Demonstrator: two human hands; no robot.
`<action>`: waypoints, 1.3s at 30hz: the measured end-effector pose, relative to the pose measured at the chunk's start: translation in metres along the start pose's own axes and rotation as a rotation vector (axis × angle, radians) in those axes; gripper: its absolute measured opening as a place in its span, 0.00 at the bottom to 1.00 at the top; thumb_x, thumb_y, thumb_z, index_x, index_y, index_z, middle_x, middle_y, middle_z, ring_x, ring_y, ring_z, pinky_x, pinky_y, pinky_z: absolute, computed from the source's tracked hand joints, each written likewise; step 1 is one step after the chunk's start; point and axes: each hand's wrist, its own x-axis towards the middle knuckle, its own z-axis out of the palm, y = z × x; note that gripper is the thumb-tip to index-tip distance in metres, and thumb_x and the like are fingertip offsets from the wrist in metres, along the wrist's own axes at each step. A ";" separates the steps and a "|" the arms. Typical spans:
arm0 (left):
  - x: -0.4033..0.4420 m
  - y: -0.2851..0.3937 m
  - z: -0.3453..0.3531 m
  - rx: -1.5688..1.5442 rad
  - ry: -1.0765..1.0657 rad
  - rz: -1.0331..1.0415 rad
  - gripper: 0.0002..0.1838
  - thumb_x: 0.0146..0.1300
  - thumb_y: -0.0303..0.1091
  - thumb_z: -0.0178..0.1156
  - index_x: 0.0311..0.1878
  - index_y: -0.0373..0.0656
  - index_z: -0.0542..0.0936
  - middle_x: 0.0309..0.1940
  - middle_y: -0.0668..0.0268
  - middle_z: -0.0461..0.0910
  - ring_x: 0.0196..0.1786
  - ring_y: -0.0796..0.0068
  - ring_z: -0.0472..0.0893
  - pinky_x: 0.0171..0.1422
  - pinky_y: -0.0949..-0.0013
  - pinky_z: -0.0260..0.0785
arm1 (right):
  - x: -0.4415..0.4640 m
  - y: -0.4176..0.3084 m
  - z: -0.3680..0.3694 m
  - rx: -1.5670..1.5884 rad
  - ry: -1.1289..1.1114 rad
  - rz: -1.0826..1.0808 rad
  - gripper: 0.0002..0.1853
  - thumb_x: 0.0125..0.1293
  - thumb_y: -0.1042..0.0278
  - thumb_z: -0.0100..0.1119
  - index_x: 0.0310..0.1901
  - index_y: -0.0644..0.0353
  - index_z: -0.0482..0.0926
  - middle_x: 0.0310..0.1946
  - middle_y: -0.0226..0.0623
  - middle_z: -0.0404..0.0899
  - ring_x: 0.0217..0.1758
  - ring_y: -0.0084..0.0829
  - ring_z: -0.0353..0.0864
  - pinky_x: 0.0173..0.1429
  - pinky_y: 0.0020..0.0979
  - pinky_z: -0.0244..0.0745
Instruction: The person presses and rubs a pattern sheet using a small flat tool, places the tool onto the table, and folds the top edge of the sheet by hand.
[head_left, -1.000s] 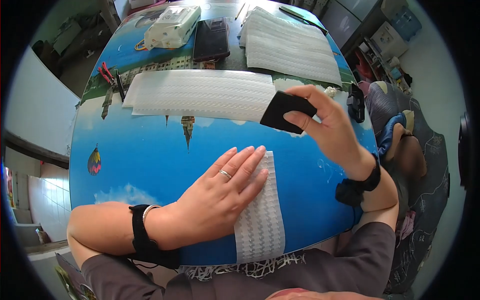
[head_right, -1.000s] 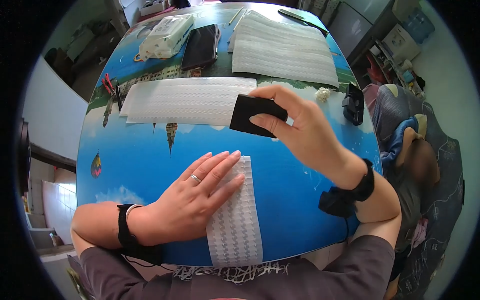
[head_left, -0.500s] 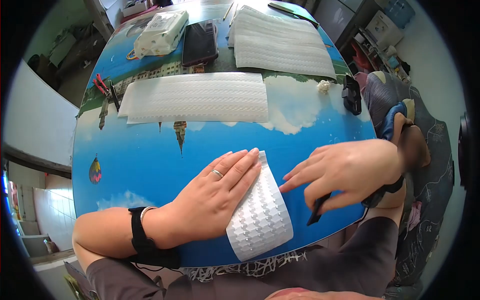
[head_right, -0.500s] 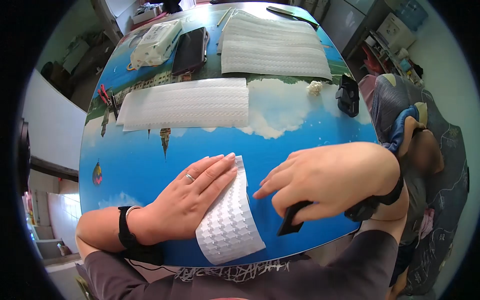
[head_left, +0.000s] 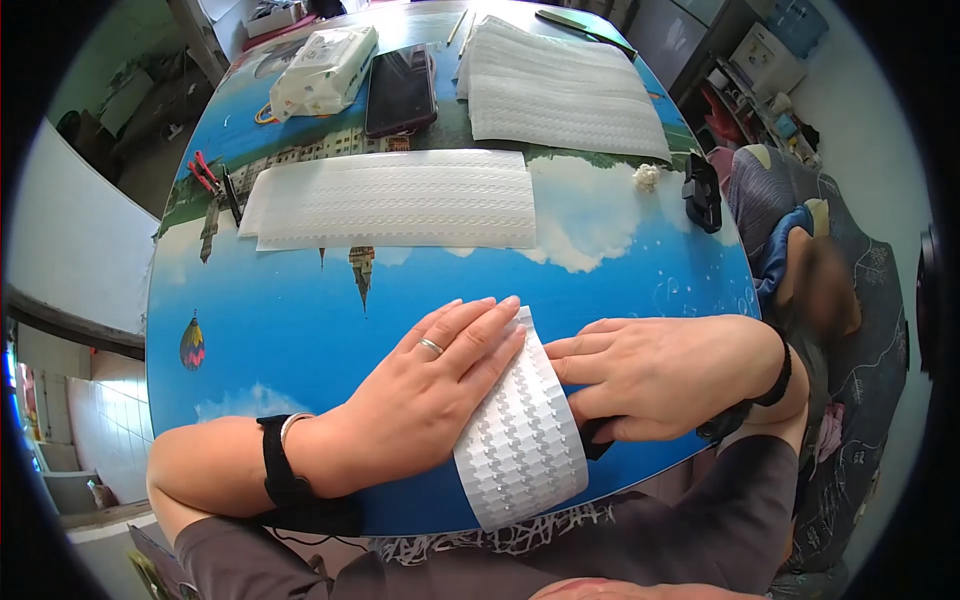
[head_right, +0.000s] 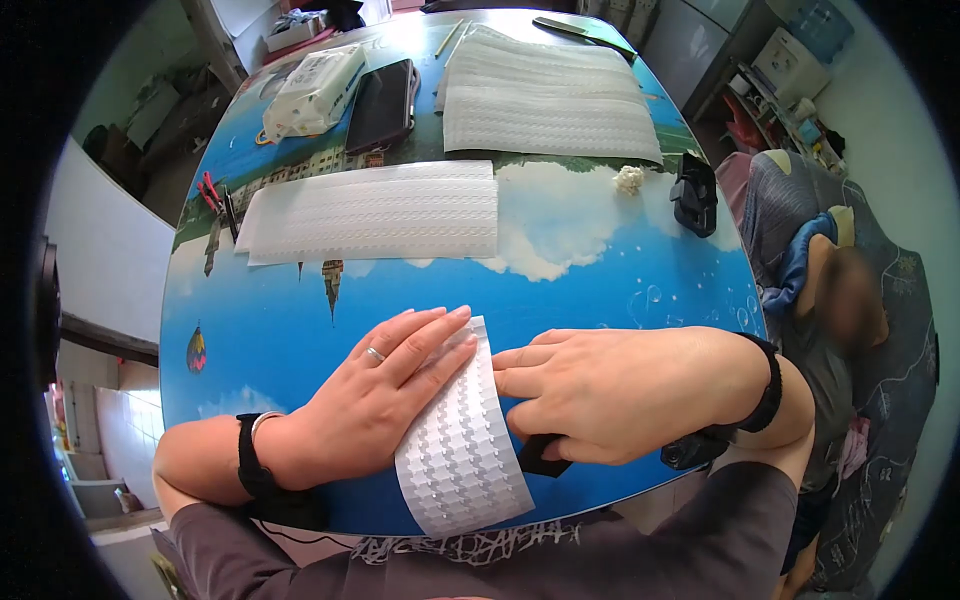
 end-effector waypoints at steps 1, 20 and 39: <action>0.000 0.002 -0.002 0.030 0.019 0.008 0.35 0.68 0.31 0.58 0.79 0.31 0.71 0.82 0.47 0.64 0.82 0.47 0.66 0.87 0.47 0.59 | 0.000 0.000 0.001 -0.004 0.010 -0.003 0.15 0.72 0.63 0.67 0.50 0.68 0.87 0.65 0.52 0.79 0.78 0.47 0.71 0.81 0.48 0.65; -0.006 0.021 0.003 -0.085 -0.039 -0.027 0.36 0.71 0.28 0.53 0.82 0.27 0.64 0.82 0.42 0.63 0.84 0.48 0.64 0.88 0.48 0.57 | -0.002 -0.004 0.000 -0.039 0.032 0.034 0.15 0.70 0.62 0.70 0.43 0.69 0.87 0.59 0.49 0.81 0.72 0.42 0.76 0.78 0.45 0.68; -0.006 0.018 0.006 -0.073 -0.054 -0.014 0.39 0.70 0.31 0.55 0.83 0.28 0.62 0.83 0.43 0.62 0.86 0.46 0.62 0.90 0.44 0.53 | -0.003 -0.003 -0.007 -0.012 -0.014 0.053 0.14 0.68 0.63 0.70 0.44 0.68 0.88 0.64 0.51 0.80 0.76 0.44 0.74 0.80 0.45 0.67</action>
